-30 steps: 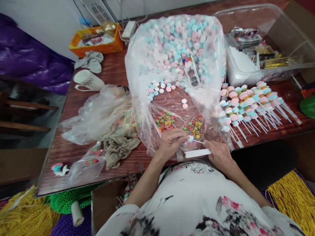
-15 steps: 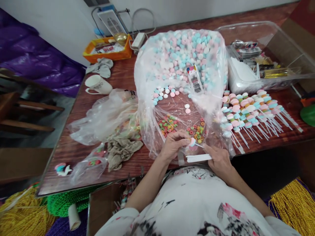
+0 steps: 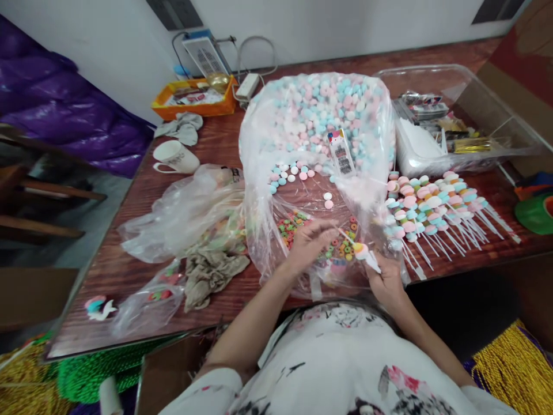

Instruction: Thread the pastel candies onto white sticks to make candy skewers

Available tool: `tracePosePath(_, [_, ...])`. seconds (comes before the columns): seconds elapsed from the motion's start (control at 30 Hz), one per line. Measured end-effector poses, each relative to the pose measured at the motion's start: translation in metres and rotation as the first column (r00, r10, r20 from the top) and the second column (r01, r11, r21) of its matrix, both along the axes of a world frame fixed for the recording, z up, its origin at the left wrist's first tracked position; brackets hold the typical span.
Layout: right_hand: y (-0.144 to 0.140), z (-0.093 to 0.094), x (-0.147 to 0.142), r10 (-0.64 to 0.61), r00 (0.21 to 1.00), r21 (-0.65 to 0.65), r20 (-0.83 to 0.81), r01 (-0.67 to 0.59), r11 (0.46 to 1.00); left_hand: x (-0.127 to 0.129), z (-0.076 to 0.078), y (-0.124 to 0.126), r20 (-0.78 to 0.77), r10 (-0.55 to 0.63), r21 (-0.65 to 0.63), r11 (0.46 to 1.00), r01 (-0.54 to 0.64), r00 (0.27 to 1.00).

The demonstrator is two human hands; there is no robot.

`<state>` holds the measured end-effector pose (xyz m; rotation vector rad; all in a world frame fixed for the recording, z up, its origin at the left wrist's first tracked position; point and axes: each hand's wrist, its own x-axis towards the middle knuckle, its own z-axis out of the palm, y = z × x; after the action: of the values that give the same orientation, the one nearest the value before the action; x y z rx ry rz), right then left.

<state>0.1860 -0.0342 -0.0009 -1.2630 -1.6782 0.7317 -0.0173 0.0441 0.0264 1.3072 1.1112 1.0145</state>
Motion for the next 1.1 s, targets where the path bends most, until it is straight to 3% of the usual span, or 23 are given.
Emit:
tracePosePath(0.03, [0.002,-0.003,0.005,-0.04,0.999,0.004,0.002,0.04,0.999,-0.007,0.002,0.02,-0.165,0.045,0.157,0.987,-0.019,0.985])
tracePosePath(0.1, [0.004,-0.011,0.011,-0.077,0.997,0.005,0.019,0.077,0.997,-0.016,0.004,0.058,-0.537,0.086,0.336,0.934,0.119,0.839])
tracePosePath(0.2, [0.004,-0.02,0.011,-0.01,0.999,0.027,0.044,0.009,1.0,-0.015,-0.002,0.094,-0.844,0.021,0.257,0.893,0.369,0.536])
tracePosePath(0.27, [0.003,-0.024,0.01,0.031,0.998,0.054,0.048,-0.033,0.998,-0.011,-0.011,0.101,-0.894,-0.001,0.216,0.876,0.432,0.449])
tracePosePath(0.37, [0.004,-0.027,0.009,0.046,0.998,0.049,0.033,-0.048,0.998,-0.013,-0.021,0.099,-0.885,0.022,0.264,0.845,0.465,0.464])
tracePosePath(0.47, [0.005,-0.026,0.01,0.086,0.996,0.034,0.025,-0.087,0.996,-0.021,-0.021,0.1,-0.819,0.072,0.368,0.827,0.424,0.57])
tracePosePath(0.57, [0.004,-0.025,0.01,0.125,0.991,0.042,0.043,-0.127,0.991,-0.023,-0.014,0.115,-0.718,0.131,0.416,0.868,0.271,0.683])
tracePosePath(0.63, [0.003,-0.025,0.009,0.122,0.991,0.05,0.056,-0.125,0.991,-0.018,-0.011,0.126,-0.695,0.11,0.379,0.896,0.232,0.71])
tracePosePath(0.73, [0.003,-0.024,0.008,0.116,0.991,0.04,0.067,-0.119,0.992,-0.009,-0.012,0.138,-0.718,0.027,0.305,0.911,0.279,0.695])
tracePosePath(0.9, [0.005,-0.024,0.009,0.154,0.986,0.025,0.062,-0.156,0.987,-0.008,-0.021,0.143,-0.698,0.011,0.278,0.926,0.256,0.716])
tracePosePath(0.97, [0.004,-0.024,0.009,0.157,0.985,0.029,0.077,-0.159,0.987,-0.011,-0.023,0.144,-0.717,-0.018,0.29,0.901,0.322,0.697])
tracePosePath(1.1, [0.003,-0.025,0.008,0.152,0.982,0.029,0.112,-0.156,0.987,-0.01,-0.023,0.149,-0.795,-0.044,0.35,0.781,0.517,0.605])
